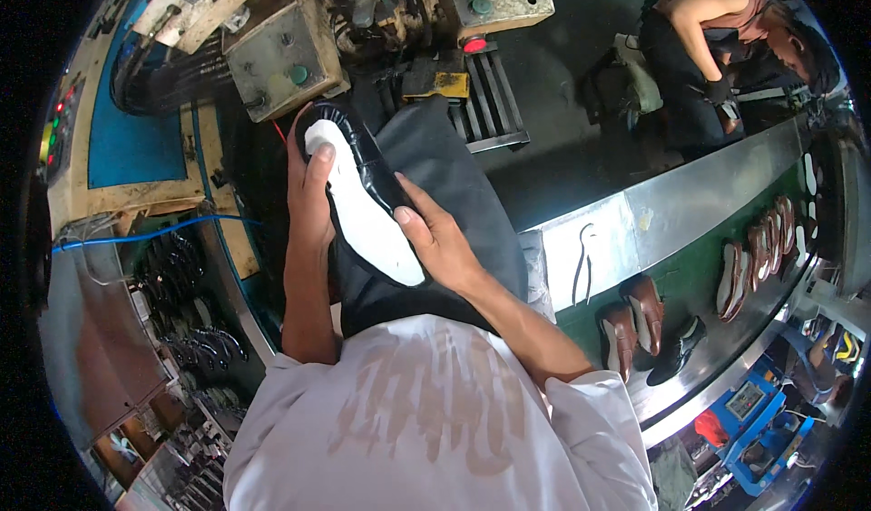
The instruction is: The person assembles shoes by attaching white insoles to black and brown shoe uppers. They use a pneumatic press to secure the insoles and a metal tool to trim excess material from the edges. The finished shoes are placed on a nearby metal shelf.
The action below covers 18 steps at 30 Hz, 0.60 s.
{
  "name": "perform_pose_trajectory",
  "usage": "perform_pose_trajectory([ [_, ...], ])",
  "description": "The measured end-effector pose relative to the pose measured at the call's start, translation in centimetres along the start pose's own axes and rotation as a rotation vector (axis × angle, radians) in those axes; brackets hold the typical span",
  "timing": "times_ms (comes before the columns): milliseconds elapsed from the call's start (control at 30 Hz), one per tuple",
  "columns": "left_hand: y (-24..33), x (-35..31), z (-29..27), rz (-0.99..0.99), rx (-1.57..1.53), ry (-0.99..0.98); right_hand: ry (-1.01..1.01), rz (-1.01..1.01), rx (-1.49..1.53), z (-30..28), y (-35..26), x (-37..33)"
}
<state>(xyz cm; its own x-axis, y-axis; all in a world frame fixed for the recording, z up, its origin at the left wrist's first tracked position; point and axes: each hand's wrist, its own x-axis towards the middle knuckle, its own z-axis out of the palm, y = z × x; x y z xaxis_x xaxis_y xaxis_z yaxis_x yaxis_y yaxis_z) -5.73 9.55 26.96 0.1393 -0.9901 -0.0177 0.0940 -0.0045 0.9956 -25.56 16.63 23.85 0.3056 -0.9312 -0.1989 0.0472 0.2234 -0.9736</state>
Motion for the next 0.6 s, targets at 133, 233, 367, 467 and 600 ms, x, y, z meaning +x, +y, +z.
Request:
perform_pose_trajectory([
  [133,-0.4,-1.5,0.4,0.047,-0.013,-0.127,-0.062,0.152,0.195,0.1,-0.7,2.1],
  [233,-0.8,-1.8,1.4,0.039,0.025,-0.097,0.005,0.201,0.087,1.0,-1.0,3.3],
  [367,-0.6,-1.1,1.0,-0.014,0.125,-0.132,0.106,0.227,0.038,1.7,-1.3,4.4],
  [467,0.1,-2.6,-0.6,-0.121,0.032,-0.215,0.141,0.272,0.344,2.3,-1.9,5.8],
  [600,-2.0,-7.8,-2.6,-0.212,-0.383,-0.086,0.053,0.241,0.29,4.1,-2.4,8.6],
])
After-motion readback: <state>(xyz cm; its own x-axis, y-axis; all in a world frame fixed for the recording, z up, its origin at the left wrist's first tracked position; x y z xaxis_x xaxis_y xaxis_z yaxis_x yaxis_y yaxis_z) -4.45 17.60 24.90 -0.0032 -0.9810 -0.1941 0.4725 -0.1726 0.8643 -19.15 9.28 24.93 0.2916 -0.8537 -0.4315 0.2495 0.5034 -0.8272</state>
